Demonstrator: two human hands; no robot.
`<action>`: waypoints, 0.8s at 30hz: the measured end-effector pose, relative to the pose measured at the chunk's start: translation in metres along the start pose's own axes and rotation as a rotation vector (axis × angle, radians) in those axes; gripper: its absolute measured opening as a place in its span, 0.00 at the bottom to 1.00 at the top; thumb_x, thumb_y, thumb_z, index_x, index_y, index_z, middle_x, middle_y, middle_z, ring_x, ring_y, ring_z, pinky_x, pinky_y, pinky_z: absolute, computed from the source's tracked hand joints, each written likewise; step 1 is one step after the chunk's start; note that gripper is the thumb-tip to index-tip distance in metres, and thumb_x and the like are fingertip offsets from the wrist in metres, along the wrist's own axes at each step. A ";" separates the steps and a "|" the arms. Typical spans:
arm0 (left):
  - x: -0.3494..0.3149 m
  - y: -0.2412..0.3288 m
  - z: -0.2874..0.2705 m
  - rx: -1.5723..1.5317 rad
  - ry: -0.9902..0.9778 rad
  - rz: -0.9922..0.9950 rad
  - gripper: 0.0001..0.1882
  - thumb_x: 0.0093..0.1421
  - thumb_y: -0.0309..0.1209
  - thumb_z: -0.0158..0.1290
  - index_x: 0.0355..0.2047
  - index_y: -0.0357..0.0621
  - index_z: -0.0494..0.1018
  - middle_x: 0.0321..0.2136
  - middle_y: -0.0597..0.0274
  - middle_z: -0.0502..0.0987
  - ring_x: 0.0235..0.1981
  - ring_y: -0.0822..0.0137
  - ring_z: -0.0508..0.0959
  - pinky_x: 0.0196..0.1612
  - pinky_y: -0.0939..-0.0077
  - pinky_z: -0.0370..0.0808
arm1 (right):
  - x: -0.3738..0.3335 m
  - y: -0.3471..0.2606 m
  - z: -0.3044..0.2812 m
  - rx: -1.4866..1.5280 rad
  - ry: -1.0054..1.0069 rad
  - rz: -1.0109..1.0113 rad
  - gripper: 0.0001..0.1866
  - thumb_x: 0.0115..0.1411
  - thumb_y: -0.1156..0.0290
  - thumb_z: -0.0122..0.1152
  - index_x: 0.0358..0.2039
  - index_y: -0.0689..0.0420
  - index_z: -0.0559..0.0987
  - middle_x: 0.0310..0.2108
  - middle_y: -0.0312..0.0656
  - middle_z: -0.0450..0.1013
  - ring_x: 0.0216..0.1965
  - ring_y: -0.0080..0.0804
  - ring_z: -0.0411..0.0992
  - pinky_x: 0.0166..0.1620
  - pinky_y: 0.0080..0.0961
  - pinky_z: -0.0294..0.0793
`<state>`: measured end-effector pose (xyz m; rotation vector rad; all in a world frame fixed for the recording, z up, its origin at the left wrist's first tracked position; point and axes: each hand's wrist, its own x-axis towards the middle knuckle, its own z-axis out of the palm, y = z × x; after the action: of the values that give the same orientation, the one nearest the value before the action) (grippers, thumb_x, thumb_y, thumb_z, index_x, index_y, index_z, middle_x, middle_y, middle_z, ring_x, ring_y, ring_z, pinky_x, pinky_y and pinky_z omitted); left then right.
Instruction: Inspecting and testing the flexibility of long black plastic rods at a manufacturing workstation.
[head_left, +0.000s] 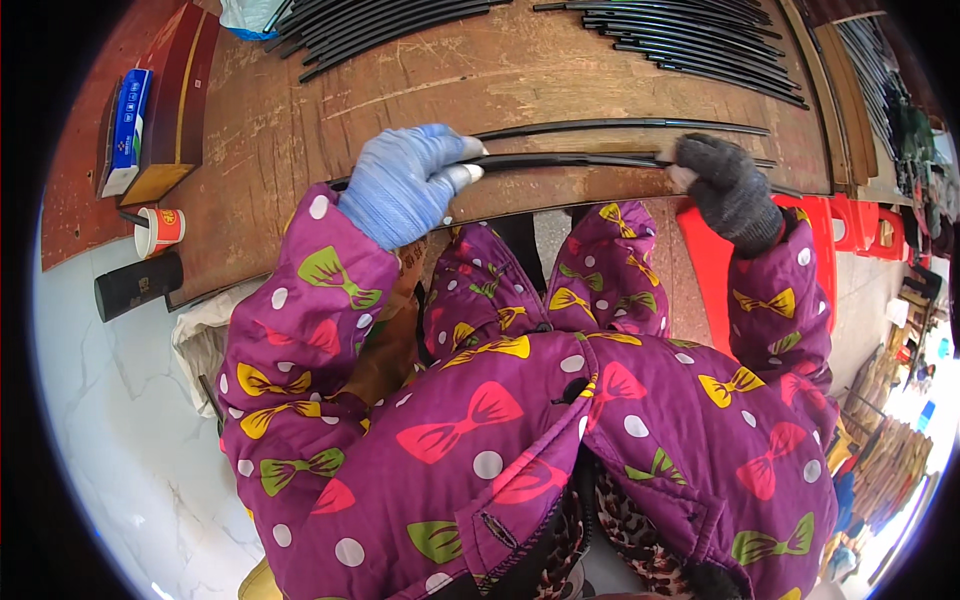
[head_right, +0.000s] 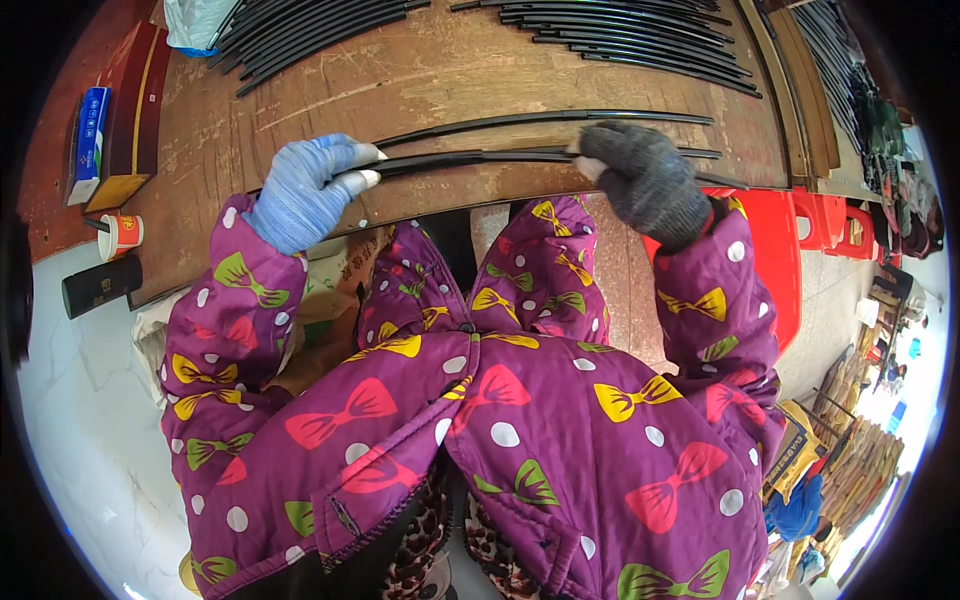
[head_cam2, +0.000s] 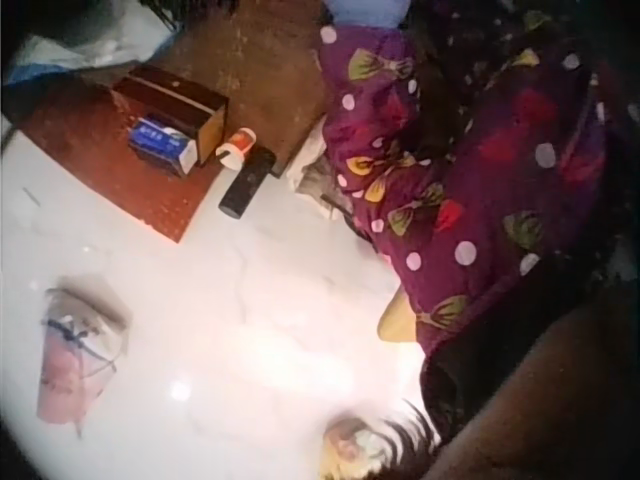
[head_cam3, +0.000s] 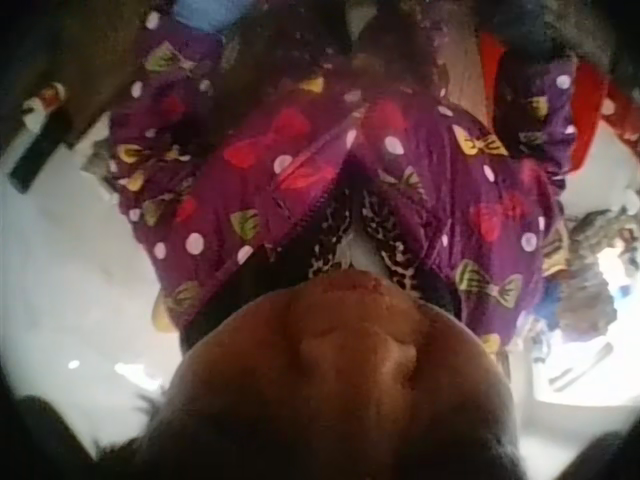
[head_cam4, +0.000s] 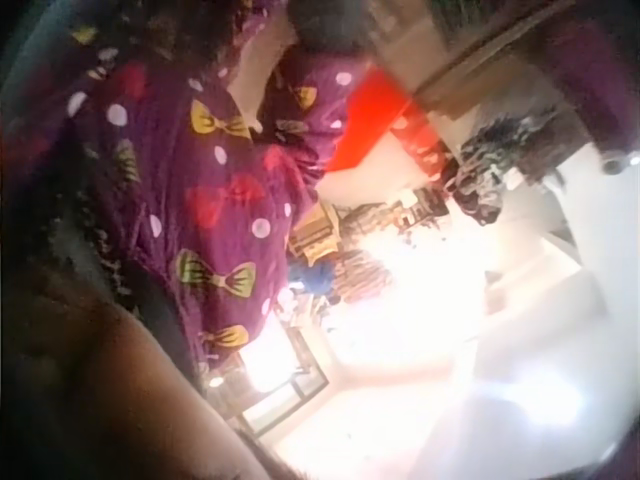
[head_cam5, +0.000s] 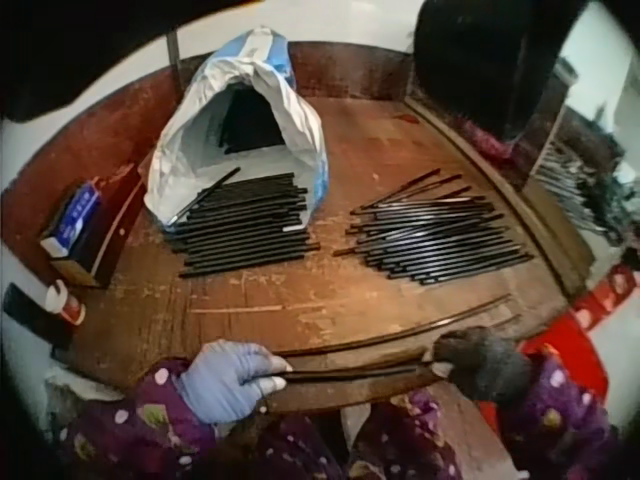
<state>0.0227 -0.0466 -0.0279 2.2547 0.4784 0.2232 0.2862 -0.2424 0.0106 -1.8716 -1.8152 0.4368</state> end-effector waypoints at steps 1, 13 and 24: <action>-0.004 0.009 -0.003 0.013 0.006 -0.016 0.11 0.47 0.23 0.54 0.33 0.36 0.74 0.26 0.55 0.75 0.28 0.67 0.75 0.33 0.78 0.70 | 0.013 -0.014 0.003 0.057 -0.081 0.008 0.12 0.47 0.78 0.57 0.35 0.61 0.75 0.31 0.50 0.72 0.34 0.41 0.72 0.37 0.29 0.70; -0.023 -0.003 -0.016 -0.266 0.055 -0.194 0.10 0.47 0.21 0.53 0.32 0.34 0.74 0.23 0.57 0.74 0.27 0.70 0.74 0.32 0.78 0.69 | -0.033 0.033 -0.048 -0.015 0.386 0.358 0.15 0.59 0.66 0.44 0.43 0.60 0.71 0.28 0.38 0.70 0.25 0.21 0.66 0.30 0.18 0.65; -0.021 0.017 0.004 -0.080 0.086 0.015 0.10 0.44 0.23 0.56 0.30 0.37 0.75 0.23 0.56 0.75 0.26 0.65 0.75 0.30 0.76 0.70 | -0.033 -0.023 0.041 0.652 0.437 0.418 0.10 0.58 0.65 0.48 0.32 0.58 0.74 0.23 0.31 0.68 0.23 0.15 0.62 0.25 0.14 0.61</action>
<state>0.0087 -0.0681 -0.0179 2.1777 0.4887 0.3424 0.2429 -0.2706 -0.0141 -1.6825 -0.8518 0.6139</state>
